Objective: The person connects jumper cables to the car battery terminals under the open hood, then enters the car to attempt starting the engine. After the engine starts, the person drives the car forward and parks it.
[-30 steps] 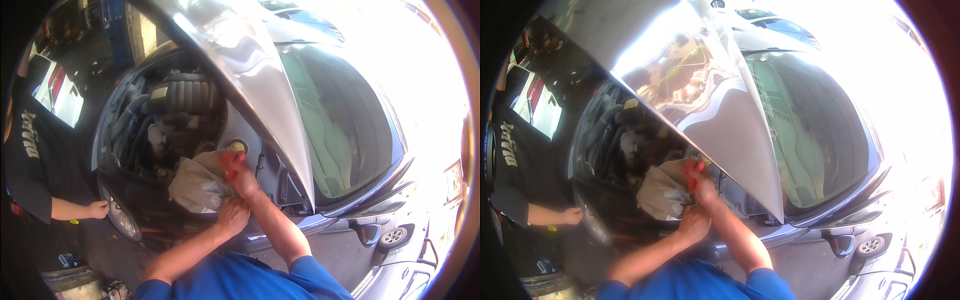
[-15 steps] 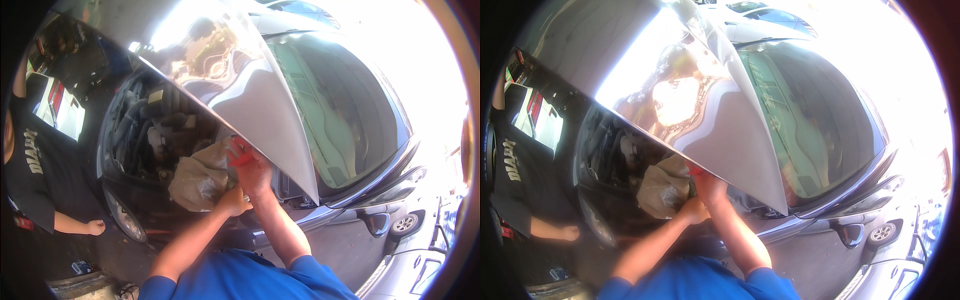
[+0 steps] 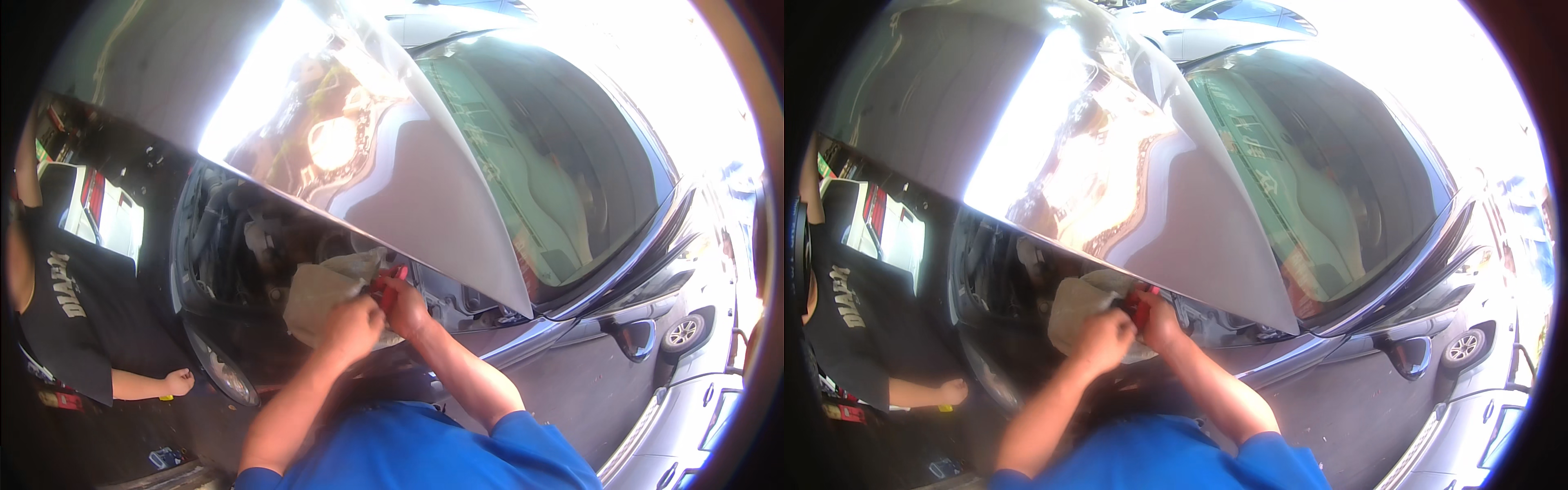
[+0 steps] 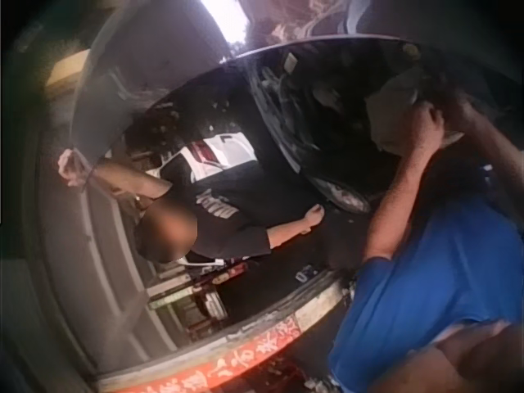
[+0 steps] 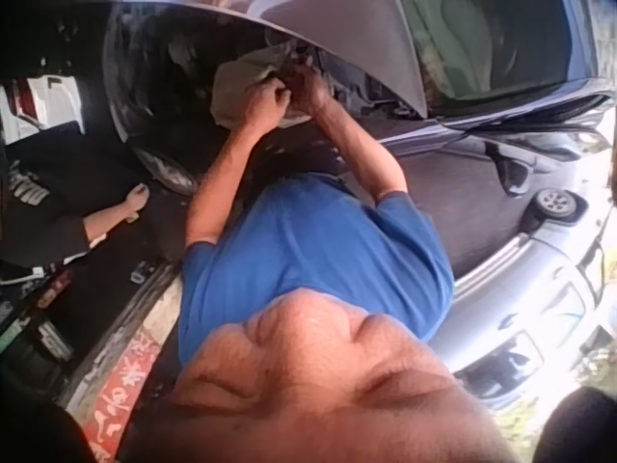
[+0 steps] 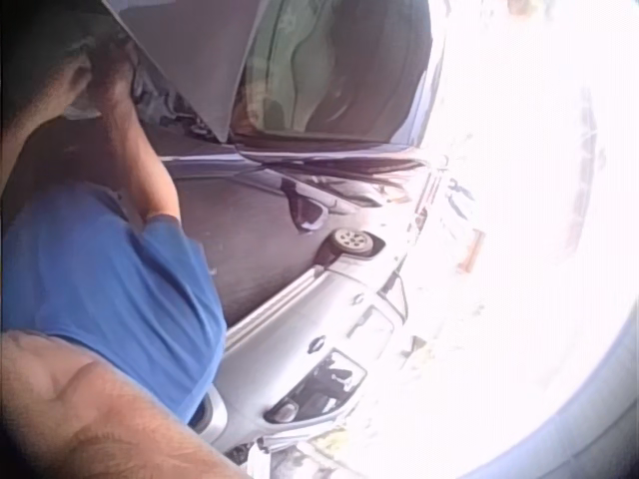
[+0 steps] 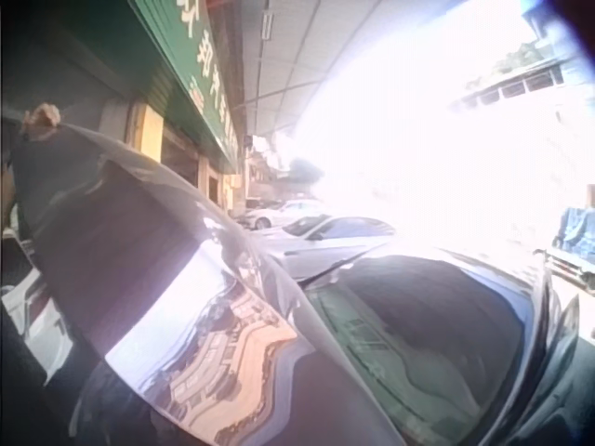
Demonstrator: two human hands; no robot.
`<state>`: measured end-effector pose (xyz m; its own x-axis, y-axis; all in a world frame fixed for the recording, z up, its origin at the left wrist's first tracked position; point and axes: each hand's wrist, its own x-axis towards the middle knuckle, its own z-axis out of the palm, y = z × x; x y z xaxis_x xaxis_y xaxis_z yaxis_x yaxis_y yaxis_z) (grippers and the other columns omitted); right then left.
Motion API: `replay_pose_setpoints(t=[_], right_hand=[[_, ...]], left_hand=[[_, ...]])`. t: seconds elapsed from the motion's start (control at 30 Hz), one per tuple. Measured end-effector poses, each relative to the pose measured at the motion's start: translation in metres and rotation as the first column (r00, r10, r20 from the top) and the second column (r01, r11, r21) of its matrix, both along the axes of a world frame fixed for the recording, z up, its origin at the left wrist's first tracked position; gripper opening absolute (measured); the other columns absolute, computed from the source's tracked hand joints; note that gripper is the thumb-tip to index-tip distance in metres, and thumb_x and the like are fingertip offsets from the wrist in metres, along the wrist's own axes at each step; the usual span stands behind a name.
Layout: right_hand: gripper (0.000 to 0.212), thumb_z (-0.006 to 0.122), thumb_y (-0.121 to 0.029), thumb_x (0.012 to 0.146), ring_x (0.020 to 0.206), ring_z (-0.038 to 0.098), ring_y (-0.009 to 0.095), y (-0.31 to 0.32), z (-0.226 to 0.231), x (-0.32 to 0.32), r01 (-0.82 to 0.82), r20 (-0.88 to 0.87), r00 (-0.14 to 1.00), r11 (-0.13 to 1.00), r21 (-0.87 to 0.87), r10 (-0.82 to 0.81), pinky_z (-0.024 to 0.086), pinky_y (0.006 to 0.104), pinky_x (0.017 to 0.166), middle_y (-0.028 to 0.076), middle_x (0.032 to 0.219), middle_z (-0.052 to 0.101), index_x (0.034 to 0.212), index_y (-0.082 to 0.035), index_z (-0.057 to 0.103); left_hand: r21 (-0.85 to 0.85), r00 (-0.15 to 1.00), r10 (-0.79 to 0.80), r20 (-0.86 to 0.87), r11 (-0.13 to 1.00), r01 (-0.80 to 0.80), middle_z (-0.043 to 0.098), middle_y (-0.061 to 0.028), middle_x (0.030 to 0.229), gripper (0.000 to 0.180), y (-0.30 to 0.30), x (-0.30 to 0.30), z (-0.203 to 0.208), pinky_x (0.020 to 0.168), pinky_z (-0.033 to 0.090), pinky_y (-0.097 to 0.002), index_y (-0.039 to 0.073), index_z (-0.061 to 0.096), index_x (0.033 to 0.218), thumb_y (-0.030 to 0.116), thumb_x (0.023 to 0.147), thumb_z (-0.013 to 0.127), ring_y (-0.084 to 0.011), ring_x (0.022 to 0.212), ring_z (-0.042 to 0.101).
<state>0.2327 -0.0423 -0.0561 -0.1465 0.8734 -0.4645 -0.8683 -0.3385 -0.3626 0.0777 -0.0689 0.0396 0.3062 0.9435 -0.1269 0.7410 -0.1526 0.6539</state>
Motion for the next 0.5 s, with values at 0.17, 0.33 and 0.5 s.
replay_pose_setpoints(t=[0.17,0.33,0.5], right_hand=[[0.028,0.059,-0.01,0.103,0.121,0.063,0.026,-0.024,0.026,-0.014,0.1,0.138,0.984,0.989,0.111,-0.115,0.045,0.0397,0.112,0.011,0.125,0.068,0.13,-0.003,0.062],[0.035,0.055,-0.014,0.107,0.128,0.061,0.026,-0.037,0.028,-0.017,0.163,0.172,0.967,0.974,0.158,-0.19,0.047,0.0428,0.11,0.011,0.136,0.066,0.142,-0.009,0.056],[0.038,0.054,-0.014,0.11,0.125,0.061,0.022,-0.042,0.032,-0.012,0.132,0.16,0.975,0.98,0.146,-0.156,0.048,0.0373,0.104,0.009,0.136,0.067,0.147,-0.008,0.055]], left_hand=[[0.409,0.993,-0.026,0.116,0.912,-0.024,0.076,-0.0215,0.113,0.026,0.106,0.009,0.022,0.09,0.058,-0.051,0.007,0.075,0.118,0.022,0.097,0.074,-0.0407,0.106,0.073],[0.466,0.952,-0.2,-0.23,0.836,0.289,0.073,-0.0208,0.13,0.043,0.144,0.056,0.014,0.105,0.053,-0.0484,0.009,0.068,0.139,0.028,0.1,0.071,-0.0398,0.124,0.067],[0.417,0.957,-0.223,-0.186,0.864,0.283,0.071,-0.0204,0.133,0.044,0.166,0.067,0.016,0.107,0.052,-0.0481,0.009,0.067,0.141,0.028,0.101,0.069,-0.0391,0.127,0.066]])
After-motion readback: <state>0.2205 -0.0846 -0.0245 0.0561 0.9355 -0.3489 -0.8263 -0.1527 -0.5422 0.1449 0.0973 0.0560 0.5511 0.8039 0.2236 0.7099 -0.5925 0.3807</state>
